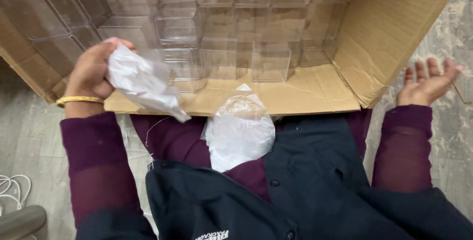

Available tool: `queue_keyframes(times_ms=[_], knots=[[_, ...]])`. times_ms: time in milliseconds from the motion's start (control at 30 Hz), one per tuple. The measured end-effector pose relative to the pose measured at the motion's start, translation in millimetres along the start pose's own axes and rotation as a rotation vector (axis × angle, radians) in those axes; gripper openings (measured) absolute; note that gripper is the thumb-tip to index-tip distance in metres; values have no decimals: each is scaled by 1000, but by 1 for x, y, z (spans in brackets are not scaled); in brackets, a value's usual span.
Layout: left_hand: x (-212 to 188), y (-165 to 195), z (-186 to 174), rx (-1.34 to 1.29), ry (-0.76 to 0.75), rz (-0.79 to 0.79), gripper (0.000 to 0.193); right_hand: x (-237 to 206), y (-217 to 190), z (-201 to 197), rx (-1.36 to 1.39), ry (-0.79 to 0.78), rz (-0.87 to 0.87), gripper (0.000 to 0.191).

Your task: The person sits on the floor and removes clear plastic boxes from plastic bags one at a time, pulling each box out of its bag and stacking the boxes inside a large cardboard box. They work through several bags, setting emptied bags aside as the stack of boxes grows.

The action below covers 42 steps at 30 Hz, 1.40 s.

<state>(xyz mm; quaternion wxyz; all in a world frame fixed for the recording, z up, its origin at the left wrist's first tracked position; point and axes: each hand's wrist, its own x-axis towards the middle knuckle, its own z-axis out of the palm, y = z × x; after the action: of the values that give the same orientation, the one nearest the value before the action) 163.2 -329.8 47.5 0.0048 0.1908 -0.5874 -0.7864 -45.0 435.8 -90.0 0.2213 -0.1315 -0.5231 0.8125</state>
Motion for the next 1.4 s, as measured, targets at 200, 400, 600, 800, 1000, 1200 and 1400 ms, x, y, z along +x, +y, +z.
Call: queue_keyframes(times_ms=[200,400,600,800,1000,1200,1400], knots=[[45,-58,60,-8,-59,-68,26,-11,-34,54,-115,16,-459,51],[75,-94,110,39,-159,-112,30,-108,-65,170,-377,-178,-815,28],[80,-121,146,-20,-234,-28,28,-201,-46,238,-470,-668,-697,19],[88,-157,184,-110,-350,84,30,-231,32,274,-365,-1121,226,24],[96,-177,192,-61,-309,107,28,-223,72,255,-373,-943,375,13],[95,-185,208,-63,-248,264,22,-227,63,246,-393,-869,307,10],[96,-182,227,-147,-253,219,13,-231,28,257,-925,-917,-52,19]])
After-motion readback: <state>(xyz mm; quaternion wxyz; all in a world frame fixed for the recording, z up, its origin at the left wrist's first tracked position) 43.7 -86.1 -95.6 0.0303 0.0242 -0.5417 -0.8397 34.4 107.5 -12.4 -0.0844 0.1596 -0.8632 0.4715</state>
